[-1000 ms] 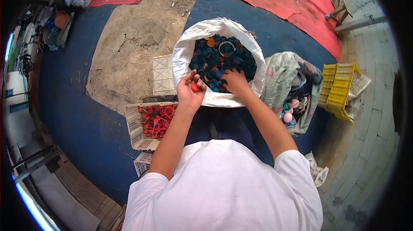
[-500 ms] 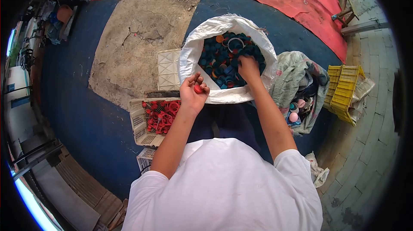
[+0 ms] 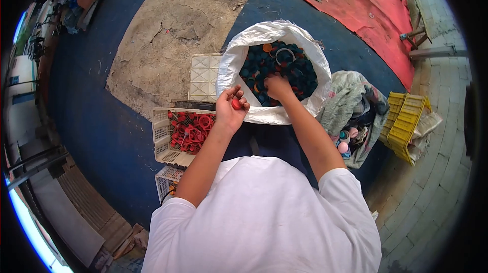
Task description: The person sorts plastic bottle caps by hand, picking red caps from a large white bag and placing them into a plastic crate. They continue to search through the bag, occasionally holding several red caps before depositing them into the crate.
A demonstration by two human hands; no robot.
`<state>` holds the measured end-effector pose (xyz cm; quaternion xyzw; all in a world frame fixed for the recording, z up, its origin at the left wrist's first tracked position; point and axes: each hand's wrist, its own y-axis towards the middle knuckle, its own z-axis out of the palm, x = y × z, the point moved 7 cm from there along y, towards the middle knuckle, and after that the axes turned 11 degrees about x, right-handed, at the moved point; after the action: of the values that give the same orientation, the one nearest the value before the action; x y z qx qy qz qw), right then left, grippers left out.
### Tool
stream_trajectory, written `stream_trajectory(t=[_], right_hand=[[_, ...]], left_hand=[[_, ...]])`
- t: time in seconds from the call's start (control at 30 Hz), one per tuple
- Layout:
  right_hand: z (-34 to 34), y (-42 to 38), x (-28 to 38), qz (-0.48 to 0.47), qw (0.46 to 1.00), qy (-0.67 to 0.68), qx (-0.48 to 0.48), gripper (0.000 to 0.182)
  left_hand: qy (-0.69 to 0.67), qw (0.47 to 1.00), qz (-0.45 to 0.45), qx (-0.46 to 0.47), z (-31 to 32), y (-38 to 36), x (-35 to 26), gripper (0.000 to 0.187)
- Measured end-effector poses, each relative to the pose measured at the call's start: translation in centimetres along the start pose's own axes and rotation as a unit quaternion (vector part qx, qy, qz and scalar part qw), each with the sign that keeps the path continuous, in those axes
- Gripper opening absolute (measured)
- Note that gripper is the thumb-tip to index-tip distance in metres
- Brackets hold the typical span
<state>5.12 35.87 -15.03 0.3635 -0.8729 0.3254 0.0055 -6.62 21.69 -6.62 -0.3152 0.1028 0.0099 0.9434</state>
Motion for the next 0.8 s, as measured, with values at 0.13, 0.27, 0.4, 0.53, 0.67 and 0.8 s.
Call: stream_trajectory(t=[0.13, 0.27, 0.4, 0.53, 0.67, 0.8], right_hand=[[1.5, 1.1, 0.3, 0.026, 0.995, -0.086, -0.053, 0.029], [2.5, 2.0, 0.0, 0.025, 0.998, -0.058, 0.006, 0.038], [3.7, 2.2, 0.3, 0.031, 0.994, -0.028, 0.097, 0.044], [3.9, 2.0, 0.6, 0.000, 0.994, -0.036, 0.101, 0.038], [4.0, 1.1, 1.1, -0.046, 0.993, -0.045, 0.100, 0.041], [3.5, 0.1, 2.1, -0.039, 0.985, -0.068, 0.153, 0.052]], left_hand=[[0.015, 1.000, 0.021, -0.009, -0.1, 0.0, 0.4, 0.019], [0.021, 0.998, 0.042, -0.043, -0.6, -0.2, 0.8, 0.019], [0.006, 0.999, 0.046, -0.024, -0.9, -0.3, 1.2, 0.018], [0.034, 0.998, 0.059, -0.018, -0.4, -1.3, 1.3, 0.019], [0.042, 0.997, 0.064, -0.017, -0.2, -1.6, 1.7, 0.020], [0.052, 0.996, 0.062, -0.027, -0.1, -1.7, 1.9, 0.020]])
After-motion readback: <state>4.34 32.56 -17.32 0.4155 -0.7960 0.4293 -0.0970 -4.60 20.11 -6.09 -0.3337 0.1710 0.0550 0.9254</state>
